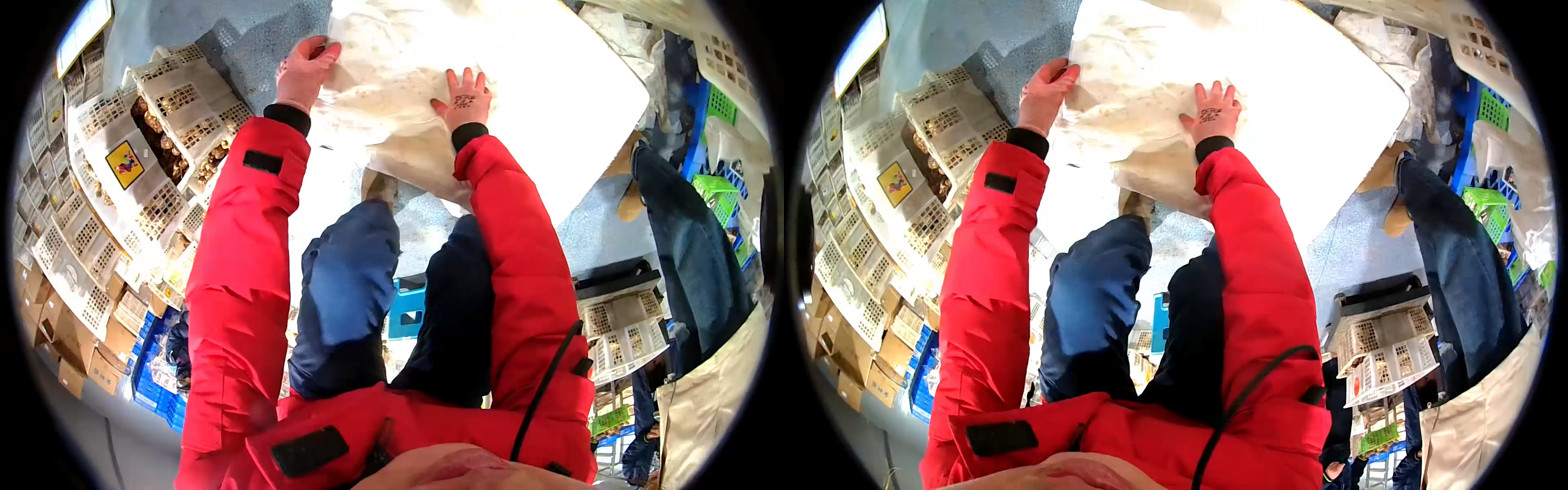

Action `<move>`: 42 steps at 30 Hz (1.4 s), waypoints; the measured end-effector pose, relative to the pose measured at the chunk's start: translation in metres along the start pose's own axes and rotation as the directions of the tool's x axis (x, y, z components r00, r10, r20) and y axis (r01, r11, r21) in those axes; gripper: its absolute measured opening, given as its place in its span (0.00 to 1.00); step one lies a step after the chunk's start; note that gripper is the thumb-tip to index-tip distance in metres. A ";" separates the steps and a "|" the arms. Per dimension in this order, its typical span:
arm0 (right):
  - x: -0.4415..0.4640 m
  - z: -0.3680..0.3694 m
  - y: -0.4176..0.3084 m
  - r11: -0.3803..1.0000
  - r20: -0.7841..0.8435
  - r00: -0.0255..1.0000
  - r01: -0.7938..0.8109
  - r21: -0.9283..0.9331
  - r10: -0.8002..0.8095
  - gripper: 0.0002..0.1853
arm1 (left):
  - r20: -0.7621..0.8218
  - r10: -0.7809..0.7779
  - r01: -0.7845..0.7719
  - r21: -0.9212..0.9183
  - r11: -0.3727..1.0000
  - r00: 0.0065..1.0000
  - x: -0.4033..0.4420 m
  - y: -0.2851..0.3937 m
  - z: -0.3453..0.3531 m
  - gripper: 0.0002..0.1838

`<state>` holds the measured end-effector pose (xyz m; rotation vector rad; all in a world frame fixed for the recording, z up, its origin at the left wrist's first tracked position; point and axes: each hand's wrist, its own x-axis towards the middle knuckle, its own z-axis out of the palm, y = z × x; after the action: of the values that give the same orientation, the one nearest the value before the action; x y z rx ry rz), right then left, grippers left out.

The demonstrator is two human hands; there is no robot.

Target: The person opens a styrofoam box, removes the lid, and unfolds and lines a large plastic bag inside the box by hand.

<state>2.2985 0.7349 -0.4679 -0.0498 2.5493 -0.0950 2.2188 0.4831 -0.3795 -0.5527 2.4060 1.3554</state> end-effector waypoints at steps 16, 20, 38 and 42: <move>0.029 0.000 0.020 0.946 -0.390 0.915 0.029 0.324 0.105 0.31 | 0.151 0.712 -0.549 0.750 0.370 0.686 -0.041 0.083 0.051 0.25; 0.005 0.026 0.020 0.941 -0.365 0.893 0.156 -0.300 -0.264 0.29 | 0.395 0.412 -0.518 0.820 0.244 0.821 -0.061 0.057 0.046 0.19; -0.005 0.024 0.022 0.995 0.001 1.000 -0.022 -0.098 0.022 0.35 | 0.355 0.437 -0.535 0.737 0.413 0.826 -0.123 0.071 -0.032 0.12; 0.001 0.045 0.022 0.977 -0.064 0.998 -0.033 -0.209 0.020 0.31 | 0.484 -0.089 0.030 0.129 0.991 0.871 -0.101 0.083 0.044 0.16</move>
<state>2.3222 0.7546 -0.5080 -0.0961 2.6114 0.1864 2.2704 0.5779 -0.2938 -0.2116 2.0158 1.1476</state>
